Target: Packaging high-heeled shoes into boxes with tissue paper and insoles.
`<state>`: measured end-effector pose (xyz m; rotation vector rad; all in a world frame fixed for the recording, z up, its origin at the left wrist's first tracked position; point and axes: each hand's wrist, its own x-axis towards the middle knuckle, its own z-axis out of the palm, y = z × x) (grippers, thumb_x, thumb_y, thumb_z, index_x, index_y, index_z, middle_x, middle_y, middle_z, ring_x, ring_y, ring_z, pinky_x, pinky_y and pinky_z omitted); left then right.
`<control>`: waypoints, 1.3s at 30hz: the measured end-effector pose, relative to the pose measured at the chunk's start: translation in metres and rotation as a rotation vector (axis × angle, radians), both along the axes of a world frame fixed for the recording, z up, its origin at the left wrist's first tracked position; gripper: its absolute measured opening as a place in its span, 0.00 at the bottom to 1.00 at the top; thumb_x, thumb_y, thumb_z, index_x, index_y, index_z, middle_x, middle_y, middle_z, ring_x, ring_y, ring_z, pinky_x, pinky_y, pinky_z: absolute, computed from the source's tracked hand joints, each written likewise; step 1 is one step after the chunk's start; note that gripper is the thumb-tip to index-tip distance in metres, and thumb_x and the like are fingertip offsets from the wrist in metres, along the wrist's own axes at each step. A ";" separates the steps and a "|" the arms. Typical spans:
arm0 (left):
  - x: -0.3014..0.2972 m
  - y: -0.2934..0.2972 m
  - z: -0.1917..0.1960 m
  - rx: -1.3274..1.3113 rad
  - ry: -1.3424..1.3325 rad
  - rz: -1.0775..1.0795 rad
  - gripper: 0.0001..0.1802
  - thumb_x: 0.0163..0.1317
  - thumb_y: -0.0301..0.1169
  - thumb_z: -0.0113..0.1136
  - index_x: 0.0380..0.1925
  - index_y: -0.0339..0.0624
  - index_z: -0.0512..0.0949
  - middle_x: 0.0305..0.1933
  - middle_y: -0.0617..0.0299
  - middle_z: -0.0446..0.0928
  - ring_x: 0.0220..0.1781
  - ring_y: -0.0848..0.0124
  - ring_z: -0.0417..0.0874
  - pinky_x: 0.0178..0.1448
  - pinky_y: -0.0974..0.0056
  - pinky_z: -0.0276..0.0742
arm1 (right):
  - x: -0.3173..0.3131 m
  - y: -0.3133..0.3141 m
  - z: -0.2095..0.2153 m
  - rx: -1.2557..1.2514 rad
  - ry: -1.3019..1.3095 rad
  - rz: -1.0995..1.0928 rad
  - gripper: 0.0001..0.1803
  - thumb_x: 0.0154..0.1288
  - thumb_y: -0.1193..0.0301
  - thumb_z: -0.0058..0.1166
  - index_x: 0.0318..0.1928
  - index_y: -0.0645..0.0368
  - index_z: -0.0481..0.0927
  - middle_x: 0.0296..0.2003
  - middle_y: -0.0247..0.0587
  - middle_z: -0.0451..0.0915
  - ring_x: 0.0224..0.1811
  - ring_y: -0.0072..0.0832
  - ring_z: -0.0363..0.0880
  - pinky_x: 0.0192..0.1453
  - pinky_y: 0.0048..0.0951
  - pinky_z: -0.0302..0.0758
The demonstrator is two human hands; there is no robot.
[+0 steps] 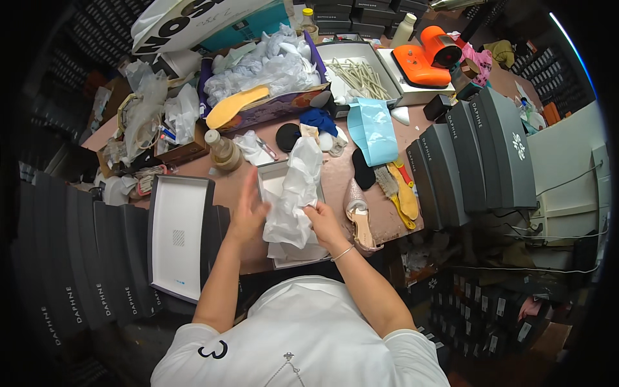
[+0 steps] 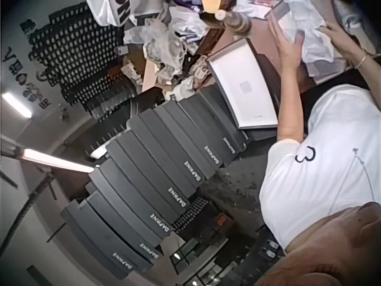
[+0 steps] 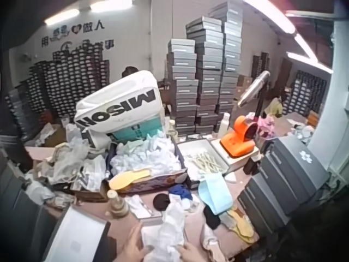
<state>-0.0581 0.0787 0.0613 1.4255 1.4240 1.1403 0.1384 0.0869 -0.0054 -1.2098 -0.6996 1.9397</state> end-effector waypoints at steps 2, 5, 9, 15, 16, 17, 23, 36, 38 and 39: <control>0.002 -0.033 0.000 0.055 0.443 -0.235 0.36 0.57 0.38 0.64 0.65 0.43 0.63 0.69 0.44 0.56 0.70 0.55 0.61 0.67 0.56 0.62 | 0.009 0.002 -0.026 -0.126 0.044 -0.013 0.12 0.69 0.68 0.48 0.47 0.61 0.77 0.35 0.31 0.81 0.34 0.17 0.79 0.35 0.21 0.74; 0.012 -0.060 -0.061 -0.092 0.252 -0.121 0.22 0.58 0.29 0.60 0.54 0.38 0.74 0.58 0.48 0.71 0.59 0.58 0.74 0.58 0.60 0.71 | 0.004 0.001 -0.015 -0.102 0.067 -0.031 0.14 0.71 0.66 0.47 0.49 0.61 0.77 0.34 0.30 0.81 0.32 0.17 0.78 0.34 0.21 0.74; 0.011 -0.049 -0.045 -0.049 0.062 0.181 0.12 0.59 0.20 0.53 0.42 0.33 0.79 0.43 0.54 0.78 0.43 0.66 0.80 0.46 0.68 0.73 | 0.064 0.002 0.023 0.398 -0.614 0.185 0.27 0.62 0.62 0.58 0.58 0.62 0.70 0.47 0.43 0.77 0.45 0.33 0.78 0.47 0.31 0.75; -0.019 -0.034 0.026 0.096 0.093 0.430 0.13 0.61 0.17 0.51 0.45 0.31 0.78 0.43 0.56 0.79 0.46 0.69 0.78 0.51 0.70 0.72 | 0.165 -0.056 0.035 0.548 -1.025 0.476 0.54 0.44 0.55 0.72 0.69 0.59 0.57 0.67 0.67 0.55 0.70 0.52 0.56 0.69 0.39 0.59; -0.015 -0.028 0.037 0.121 0.084 0.373 0.13 0.60 0.17 0.51 0.45 0.31 0.78 0.42 0.56 0.79 0.44 0.69 0.79 0.49 0.69 0.72 | 0.162 -0.066 0.012 0.551 -0.992 0.368 0.50 0.47 0.56 0.70 0.67 0.61 0.60 0.66 0.66 0.58 0.69 0.50 0.59 0.69 0.38 0.59; -0.008 -0.019 0.046 0.143 0.077 0.328 0.14 0.59 0.17 0.51 0.45 0.32 0.78 0.41 0.56 0.79 0.42 0.69 0.79 0.47 0.68 0.73 | 0.158 -0.070 -0.002 0.559 -0.954 0.274 0.46 0.50 0.57 0.69 0.66 0.62 0.63 0.64 0.66 0.61 0.67 0.47 0.63 0.68 0.36 0.60; 0.020 0.023 0.020 0.072 0.136 0.098 0.12 0.54 0.23 0.55 0.40 0.36 0.79 0.33 0.48 0.79 0.35 0.58 0.81 0.41 0.60 0.75 | 0.170 -0.079 0.041 0.169 -0.272 -0.152 0.29 0.59 0.74 0.55 0.62 0.70 0.68 0.52 0.46 0.77 0.53 0.27 0.76 0.58 0.25 0.71; 0.068 -0.002 0.065 -0.016 -0.090 -0.102 0.12 0.51 0.23 0.55 0.37 0.35 0.80 0.34 0.58 0.81 0.34 0.71 0.81 0.40 0.69 0.75 | 0.111 -0.095 0.157 0.097 0.247 0.133 0.43 0.67 0.38 0.36 0.59 0.70 0.69 0.55 0.60 0.73 0.53 0.53 0.77 0.51 0.46 0.80; 0.056 -0.012 0.069 -0.081 -0.107 -0.122 0.12 0.52 0.20 0.55 0.38 0.33 0.80 0.34 0.61 0.81 0.35 0.75 0.79 0.41 0.70 0.74 | 0.096 -0.084 0.129 -0.069 0.297 -0.091 0.44 0.69 0.39 0.27 0.62 0.70 0.62 0.55 0.56 0.72 0.53 0.53 0.77 0.49 0.41 0.82; 0.045 -0.015 0.069 -0.113 -0.118 -0.123 0.12 0.53 0.19 0.55 0.39 0.33 0.80 0.35 0.62 0.81 0.36 0.77 0.78 0.41 0.71 0.73 | 0.093 -0.080 0.119 -0.167 0.461 -0.234 0.43 0.70 0.39 0.28 0.60 0.71 0.64 0.52 0.60 0.74 0.52 0.48 0.78 0.47 0.37 0.84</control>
